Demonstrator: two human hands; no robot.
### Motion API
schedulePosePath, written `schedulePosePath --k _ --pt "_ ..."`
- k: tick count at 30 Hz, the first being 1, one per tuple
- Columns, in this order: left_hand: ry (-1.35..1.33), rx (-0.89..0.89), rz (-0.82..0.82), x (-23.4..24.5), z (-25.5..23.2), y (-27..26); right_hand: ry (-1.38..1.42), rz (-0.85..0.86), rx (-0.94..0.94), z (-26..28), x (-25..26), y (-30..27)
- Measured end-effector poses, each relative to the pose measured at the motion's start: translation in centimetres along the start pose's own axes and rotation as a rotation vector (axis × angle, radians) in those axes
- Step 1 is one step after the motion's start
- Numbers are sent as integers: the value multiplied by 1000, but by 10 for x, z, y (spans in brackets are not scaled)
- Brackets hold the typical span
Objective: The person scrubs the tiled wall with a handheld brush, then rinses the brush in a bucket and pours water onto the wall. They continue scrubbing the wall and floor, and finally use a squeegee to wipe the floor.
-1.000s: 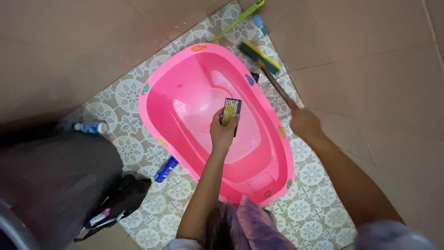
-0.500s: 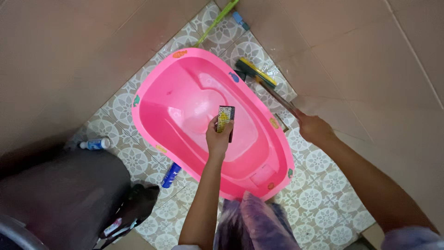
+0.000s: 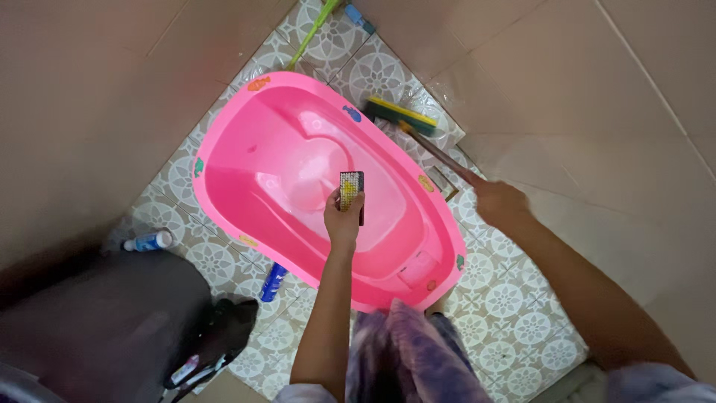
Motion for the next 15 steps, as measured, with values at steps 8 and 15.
schedulePosePath --k 8,15 --pt "64 -9 5 8 -3 -8 89 -140 85 46 0 60" --pt "108 2 48 1 -9 -19 207 -177 120 59 6 105"
Point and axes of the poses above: each hand's wrist, its own y-axis towards the middle knuckle, its own x-axis out of the back of the hand, z = x × y, the point moved 9 cm from there along y, towards the middle knuckle, and after that the axes turned 4 degrees about z, right-handed, at the moved point
